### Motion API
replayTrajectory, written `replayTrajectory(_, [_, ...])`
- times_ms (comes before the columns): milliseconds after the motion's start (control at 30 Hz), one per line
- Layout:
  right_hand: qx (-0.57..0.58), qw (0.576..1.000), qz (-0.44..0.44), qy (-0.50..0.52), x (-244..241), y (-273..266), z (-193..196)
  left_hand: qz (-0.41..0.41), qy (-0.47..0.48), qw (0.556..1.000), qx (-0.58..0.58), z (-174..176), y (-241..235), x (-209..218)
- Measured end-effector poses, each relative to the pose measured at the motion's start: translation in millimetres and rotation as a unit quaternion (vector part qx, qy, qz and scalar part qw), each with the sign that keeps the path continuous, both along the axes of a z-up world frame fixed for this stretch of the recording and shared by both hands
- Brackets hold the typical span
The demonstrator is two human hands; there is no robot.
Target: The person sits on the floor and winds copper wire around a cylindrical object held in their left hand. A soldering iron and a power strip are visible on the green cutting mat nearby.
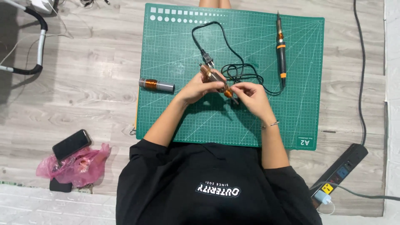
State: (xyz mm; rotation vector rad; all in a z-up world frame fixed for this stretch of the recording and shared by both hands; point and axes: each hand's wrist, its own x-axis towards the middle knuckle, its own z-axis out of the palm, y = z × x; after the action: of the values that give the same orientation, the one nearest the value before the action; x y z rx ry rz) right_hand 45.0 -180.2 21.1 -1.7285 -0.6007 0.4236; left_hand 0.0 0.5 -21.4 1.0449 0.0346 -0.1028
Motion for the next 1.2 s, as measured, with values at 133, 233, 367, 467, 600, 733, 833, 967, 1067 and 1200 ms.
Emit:
replayTrajectory(133, [-0.124, 0.987, 0.005, -0.103, -3, -7, 30, -0.001, -0.002, 0.997, 0.075, 17, -9, -1])
replayTrajectory(233, [-0.196, 0.958, -0.004, -0.208, -11, -11, 30, 0.016, -0.002, 0.994, 0.112, 15, -16, -3])
replayTrajectory(367, [-0.178, 0.952, -0.048, -0.245, -24, -9, 21, 0.09, -0.008, 0.982, 0.166, 17, -19, 0])
replayTrajectory(467, [-0.052, 0.989, -0.076, -0.118, -39, -3, 5, 0.152, -0.016, 0.977, 0.148, 18, -21, -1])
replayTrajectory(600, [0.053, 0.989, 0.006, 0.14, -48, -18, 9, 0.189, -0.012, 0.982, -0.004, 25, -15, 0])
replayTrajectory(733, [-0.088, 0.977, 0.065, 0.182, -36, -86, 37, 0.181, 0.004, 0.983, -0.029, 22, -6, -2])
replayTrajectory(833, [-0.238, 0.944, 0.035, 0.227, -24, -154, 42, 0.19, -0.02, 0.981, -0.037, 16, 3, 0])
replayTrajectory(967, [-0.445, 0.868, -0.179, 0.128, -13, -247, 17, 0.158, -0.015, 0.983, -0.092, 29, -1, -1])
replayTrajectory(1067, [-0.601, 0.76, -0.246, -0.031, 15, -329, -42, 0.138, -0.021, 0.984, -0.114, 23, -6, 0])
replayTrajectory(1200, [-0.539, 0.807, -0.185, -0.155, 70, -348, -57, 0.152, 0.012, 0.984, -0.089, 16, -7, 1])
